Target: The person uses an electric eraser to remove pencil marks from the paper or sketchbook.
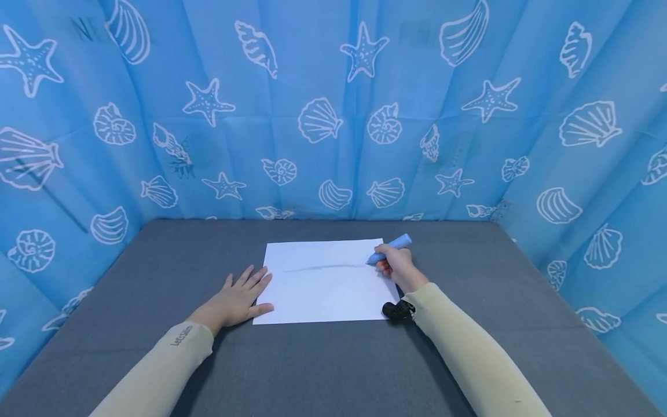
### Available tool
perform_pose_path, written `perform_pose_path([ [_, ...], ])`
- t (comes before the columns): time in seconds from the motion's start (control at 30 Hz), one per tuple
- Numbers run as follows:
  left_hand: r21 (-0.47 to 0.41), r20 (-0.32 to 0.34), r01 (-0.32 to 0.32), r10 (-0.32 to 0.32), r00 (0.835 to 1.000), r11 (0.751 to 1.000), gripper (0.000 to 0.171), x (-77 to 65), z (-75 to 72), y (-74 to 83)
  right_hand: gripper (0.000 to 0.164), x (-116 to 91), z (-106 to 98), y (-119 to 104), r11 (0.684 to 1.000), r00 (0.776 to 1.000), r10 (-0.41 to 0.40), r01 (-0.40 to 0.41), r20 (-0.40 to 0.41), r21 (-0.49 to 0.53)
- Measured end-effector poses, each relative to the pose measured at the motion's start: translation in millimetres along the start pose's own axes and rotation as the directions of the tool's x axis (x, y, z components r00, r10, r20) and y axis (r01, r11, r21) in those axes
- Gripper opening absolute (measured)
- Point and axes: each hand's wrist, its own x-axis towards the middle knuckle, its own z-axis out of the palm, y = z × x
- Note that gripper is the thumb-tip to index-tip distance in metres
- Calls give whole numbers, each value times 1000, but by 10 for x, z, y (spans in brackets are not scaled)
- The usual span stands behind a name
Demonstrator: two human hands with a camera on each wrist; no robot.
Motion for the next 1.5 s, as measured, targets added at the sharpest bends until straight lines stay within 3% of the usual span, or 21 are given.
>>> perform_pose_path([
  [0.4, 1, 5, -2, 2, 1000, 1000, 88, 15, 3, -1, 22, 13, -11, 11, 1000, 1000, 3, -3, -6, 22],
  [0.63, 6, 0, -3, 3, 1000, 1000, 89, 21, 10, -7, 32, -24, -63, 0, 999, 997, 25, -28, 68, 42],
  [0.83, 14, -6, -5, 5, 1000, 1000, 89, 30, 9, -9, 21, -41, -118, -9, 994, 990, 30, -43, 141, 96],
  [1.17, 6, -7, -5, 5, 1000, 1000, 90, 20, 38, -15, 21, -55, -79, 49, 998, 998, 48, -49, 42, 36],
  [1.5, -2, -8, -5, 5, 1000, 1000, 89, -7, -2, 22, 22, -82, -70, 51, 999, 999, 26, -27, 47, 29],
])
